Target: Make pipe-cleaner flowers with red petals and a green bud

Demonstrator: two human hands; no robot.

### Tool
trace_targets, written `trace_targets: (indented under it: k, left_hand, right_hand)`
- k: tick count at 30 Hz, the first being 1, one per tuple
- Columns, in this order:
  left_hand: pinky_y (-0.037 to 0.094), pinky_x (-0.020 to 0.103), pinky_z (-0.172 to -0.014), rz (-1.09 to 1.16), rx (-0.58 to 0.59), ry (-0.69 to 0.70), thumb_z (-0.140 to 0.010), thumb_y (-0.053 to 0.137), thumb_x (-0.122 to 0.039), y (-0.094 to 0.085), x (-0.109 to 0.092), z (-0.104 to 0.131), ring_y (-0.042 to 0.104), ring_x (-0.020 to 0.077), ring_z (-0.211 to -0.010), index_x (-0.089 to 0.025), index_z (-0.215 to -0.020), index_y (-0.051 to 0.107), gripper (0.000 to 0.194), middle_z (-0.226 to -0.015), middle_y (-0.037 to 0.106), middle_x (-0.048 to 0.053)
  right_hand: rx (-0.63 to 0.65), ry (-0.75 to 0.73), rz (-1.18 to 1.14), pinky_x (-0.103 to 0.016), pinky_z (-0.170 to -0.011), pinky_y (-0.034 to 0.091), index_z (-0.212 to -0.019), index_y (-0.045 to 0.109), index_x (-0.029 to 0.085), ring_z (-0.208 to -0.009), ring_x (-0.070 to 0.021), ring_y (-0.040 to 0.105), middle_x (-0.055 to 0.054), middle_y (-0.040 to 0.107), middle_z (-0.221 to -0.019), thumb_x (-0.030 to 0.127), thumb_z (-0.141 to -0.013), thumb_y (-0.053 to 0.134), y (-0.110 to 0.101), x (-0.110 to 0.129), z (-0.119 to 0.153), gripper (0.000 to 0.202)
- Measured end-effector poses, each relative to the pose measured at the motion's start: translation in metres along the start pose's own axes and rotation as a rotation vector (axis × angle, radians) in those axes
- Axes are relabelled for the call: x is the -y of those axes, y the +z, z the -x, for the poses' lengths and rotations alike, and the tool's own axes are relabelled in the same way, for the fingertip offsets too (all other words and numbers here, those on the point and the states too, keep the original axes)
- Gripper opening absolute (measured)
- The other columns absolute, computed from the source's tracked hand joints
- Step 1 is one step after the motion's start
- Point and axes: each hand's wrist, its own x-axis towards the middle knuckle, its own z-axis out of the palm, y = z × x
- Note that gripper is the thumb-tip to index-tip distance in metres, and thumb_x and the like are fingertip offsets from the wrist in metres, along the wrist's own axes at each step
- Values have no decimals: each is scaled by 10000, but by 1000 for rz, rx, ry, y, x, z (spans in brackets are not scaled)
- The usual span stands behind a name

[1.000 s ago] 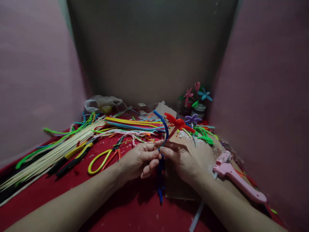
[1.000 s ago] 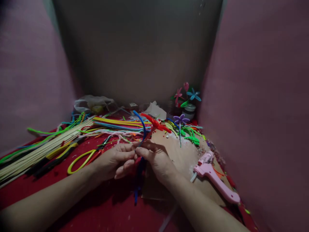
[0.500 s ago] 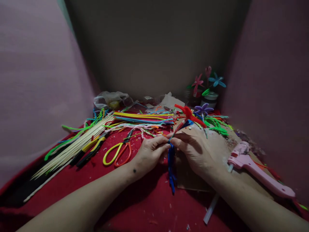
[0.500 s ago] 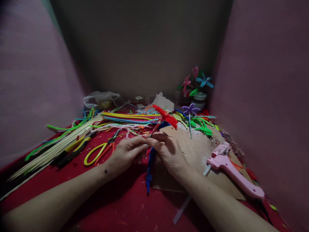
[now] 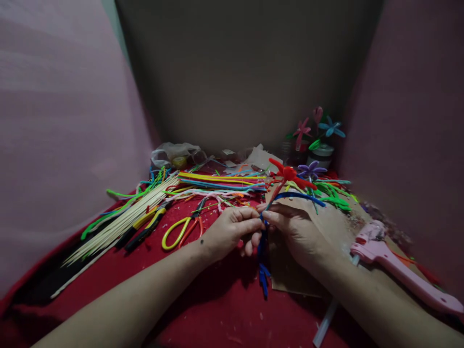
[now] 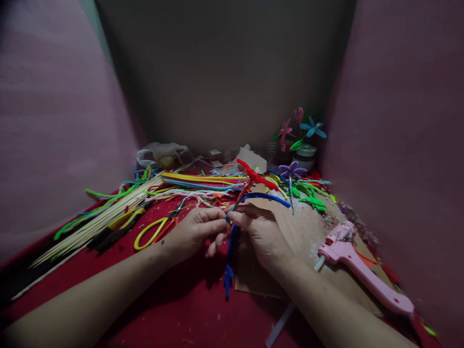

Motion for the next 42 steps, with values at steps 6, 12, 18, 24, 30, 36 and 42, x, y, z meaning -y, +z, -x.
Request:
trace_targets:
  k: [6,12,18,24,30,36,42]
  left_hand:
    - [401,214,-603,-740,-366,365,-816,533,-262,6,11,5,526,99,-604,-172,-885,600,132,-713,605,-1]
    - [353,185,-466,-476,-328,256,-845,474,-262,4,7,2,437,70,-465,-172,-752,554,152,-556,498,-41]
    - [310,148,-337,229,-48,-11,-786,582,-261,-1,3,-4,337,28,-311,-159,-751,513,128,-476,486,-72]
    - [314,158,-319,365,105,-50,-797,572,-275,-4,4,-4,240,14,-286,-156,-805,522,130,-474,431,-93]
    - [373,192,-508,-499,-322,271,-804,541,-276,5,3,4,499,80,-523,-165,-803,609,131,-644,578,-4]
    - [353,188,-467,-529,-342,280,-832,482,-249,6,1,6,452,72,-446,-171,-702,575,179,-520,499,-38]
    - [308,133,-338,68,-132,21,-796,565,-286,1,-5,1,430,36,-330,-131,-731,557,169,-491,544,-37]
  right_hand:
    - [-108,-103,151,-316,-686,445,-722,700,170,-757,-195,585,-42,670,-732,372,-678,681,1,-5,0,208]
    - [-58,-135,213,-337,-766,444,-767,687,192,-825,-200,587,-30,672,-817,347,-701,663,5,-4,-3,170]
    - [-20,-219,564,-324,-776,416,-656,670,185,-762,-184,559,-27,649,-745,272,-775,545,8,18,4,193]
    - [26,-76,280,-329,-781,439,-760,706,185,-839,-199,582,-49,673,-867,348,-731,615,7,12,2,189]
    - [-99,-140,285,-321,-724,445,-716,691,165,-756,-187,572,-42,646,-760,386,-716,644,0,-5,-2,225]
    - [-64,-82,157,-317,-759,447,-715,685,198,-765,-183,584,-10,648,-734,366,-646,711,11,4,2,183]
    - [-22,-76,118,-306,-726,439,-635,645,168,-715,-163,559,-19,628,-712,380,-730,632,11,9,3,233]
